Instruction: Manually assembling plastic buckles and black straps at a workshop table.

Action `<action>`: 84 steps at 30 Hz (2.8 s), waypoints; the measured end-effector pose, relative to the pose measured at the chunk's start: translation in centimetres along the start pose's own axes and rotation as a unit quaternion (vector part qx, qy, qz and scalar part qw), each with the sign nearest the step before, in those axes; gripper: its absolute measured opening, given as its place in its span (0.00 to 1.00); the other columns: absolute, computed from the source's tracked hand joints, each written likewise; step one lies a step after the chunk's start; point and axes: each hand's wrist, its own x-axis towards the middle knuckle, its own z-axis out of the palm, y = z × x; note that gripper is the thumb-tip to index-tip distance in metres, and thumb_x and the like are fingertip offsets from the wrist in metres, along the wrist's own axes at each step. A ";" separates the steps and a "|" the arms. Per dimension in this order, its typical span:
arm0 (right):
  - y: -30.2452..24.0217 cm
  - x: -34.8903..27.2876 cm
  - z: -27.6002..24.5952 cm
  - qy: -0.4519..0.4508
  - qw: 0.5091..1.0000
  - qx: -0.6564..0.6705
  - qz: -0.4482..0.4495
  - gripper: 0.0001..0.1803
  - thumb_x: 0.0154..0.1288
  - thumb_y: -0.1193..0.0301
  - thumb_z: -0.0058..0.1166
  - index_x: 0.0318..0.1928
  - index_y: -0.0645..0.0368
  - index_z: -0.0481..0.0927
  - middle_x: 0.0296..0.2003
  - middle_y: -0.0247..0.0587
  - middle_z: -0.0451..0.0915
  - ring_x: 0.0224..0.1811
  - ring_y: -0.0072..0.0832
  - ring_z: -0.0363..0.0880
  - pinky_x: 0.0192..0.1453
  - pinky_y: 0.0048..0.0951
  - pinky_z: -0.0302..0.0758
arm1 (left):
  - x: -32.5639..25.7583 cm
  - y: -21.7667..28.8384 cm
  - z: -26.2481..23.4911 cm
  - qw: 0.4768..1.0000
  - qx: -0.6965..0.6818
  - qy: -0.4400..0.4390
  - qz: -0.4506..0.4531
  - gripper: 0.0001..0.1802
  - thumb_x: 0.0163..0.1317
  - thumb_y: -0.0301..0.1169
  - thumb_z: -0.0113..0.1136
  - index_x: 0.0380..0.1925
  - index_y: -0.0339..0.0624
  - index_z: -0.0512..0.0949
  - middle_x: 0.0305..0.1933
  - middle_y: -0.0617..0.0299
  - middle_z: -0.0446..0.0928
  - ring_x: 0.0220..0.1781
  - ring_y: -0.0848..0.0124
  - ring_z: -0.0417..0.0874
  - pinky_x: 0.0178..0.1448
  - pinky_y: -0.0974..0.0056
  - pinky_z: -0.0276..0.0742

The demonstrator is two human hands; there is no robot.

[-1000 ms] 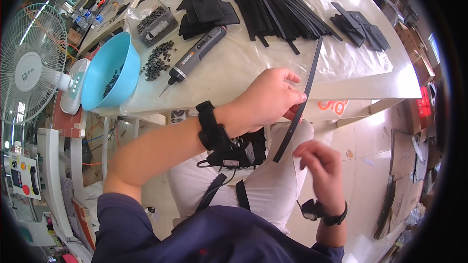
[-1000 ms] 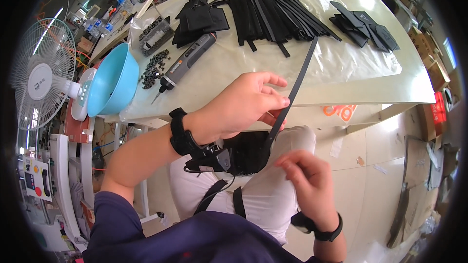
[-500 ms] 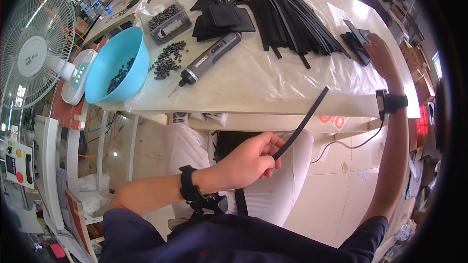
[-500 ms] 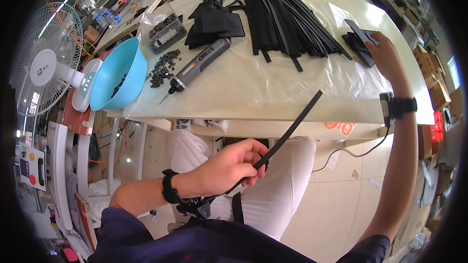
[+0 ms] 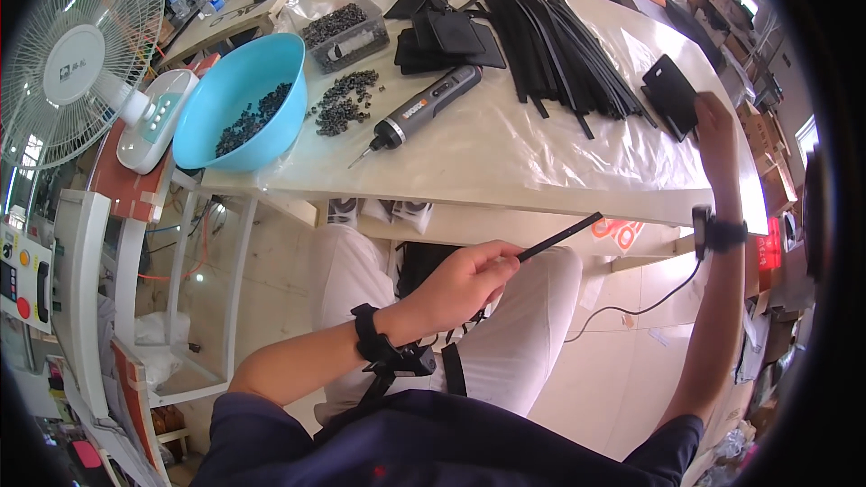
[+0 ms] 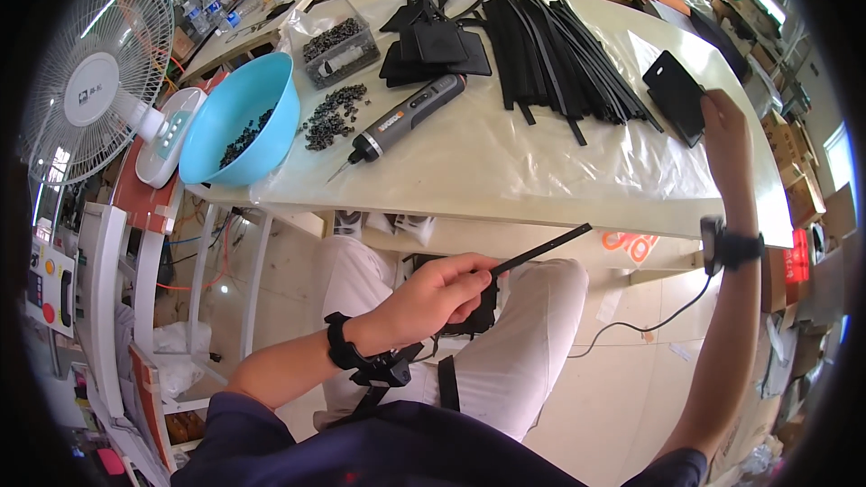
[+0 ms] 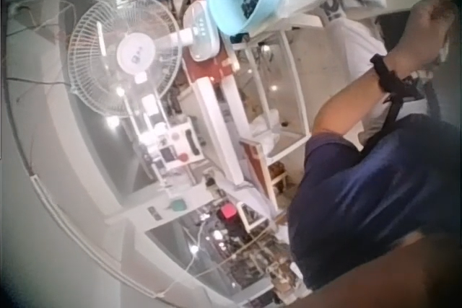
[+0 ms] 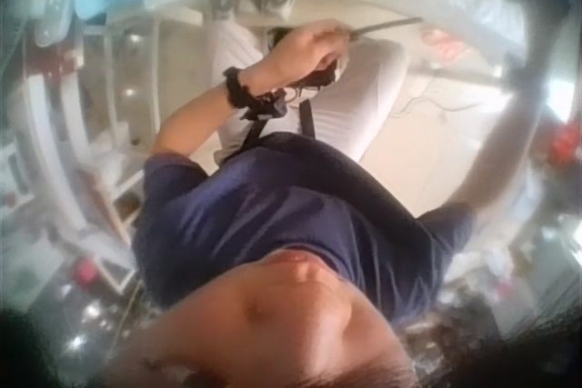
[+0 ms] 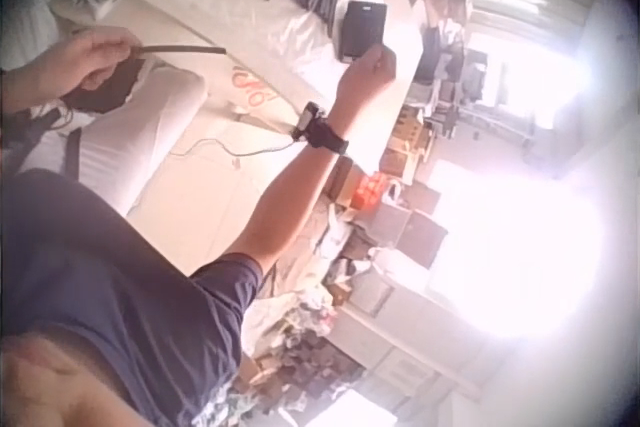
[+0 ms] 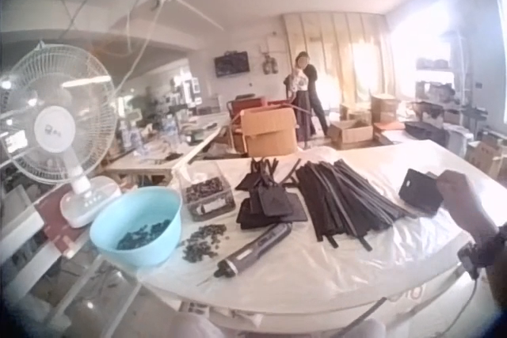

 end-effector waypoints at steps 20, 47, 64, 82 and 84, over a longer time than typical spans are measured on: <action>-14.2 -30.3 12.1 -0.166 0.699 0.590 0.368 0.12 0.78 0.58 0.43 0.42 0.52 0.71 0.30 0.29 0.69 0.24 0.16 0.63 0.24 0.22 0.61 | -5.5 -2.2 -4.6 0.999 0.025 0.039 -0.009 0.10 0.73 0.29 0.51 0.42 0.37 0.81 0.22 0.71 0.69 0.25 0.83 0.65 0.30 0.73 0.63; -16.7 -32.5 15.2 -0.265 0.325 0.753 0.508 0.11 0.74 0.60 0.47 0.43 0.50 0.79 0.27 0.22 0.68 0.19 0.13 0.55 0.22 0.19 0.54 | -6.9 -3.4 -2.4 0.993 -0.100 -0.055 -0.039 0.24 0.76 0.33 0.44 0.15 0.43 0.62 0.17 0.72 0.58 0.20 0.80 0.55 0.26 0.70 0.52; -16.8 -32.7 15.0 -0.265 0.368 0.738 0.500 0.13 0.77 0.59 0.42 0.41 0.53 0.75 0.27 0.25 0.66 0.20 0.15 0.58 0.22 0.21 0.57 | -7.3 -3.0 -3.2 0.991 -0.093 -0.035 -0.086 0.24 0.75 0.34 0.45 0.15 0.43 0.63 0.16 0.71 0.59 0.19 0.79 0.56 0.25 0.70 0.53; -16.7 -32.0 14.5 -0.224 0.683 0.579 0.384 0.13 0.76 0.62 0.44 0.36 0.56 0.70 0.28 0.32 0.72 0.21 0.21 0.67 0.23 0.22 0.62 | -7.6 -1.6 -3.5 0.994 0.067 -0.071 -0.049 0.13 0.76 0.28 0.44 0.48 0.31 0.77 0.25 0.67 0.73 0.23 0.81 0.65 0.29 0.73 0.63; -16.6 -31.4 14.8 -0.135 0.876 0.408 0.221 0.10 0.74 0.69 0.50 0.34 0.60 0.71 0.25 0.32 0.74 0.27 0.22 0.71 0.29 0.25 0.67 | -7.7 -1.3 -3.5 0.993 0.084 -0.063 -0.053 0.14 0.76 0.30 0.44 0.48 0.32 0.77 0.27 0.65 0.76 0.24 0.81 0.66 0.31 0.73 0.65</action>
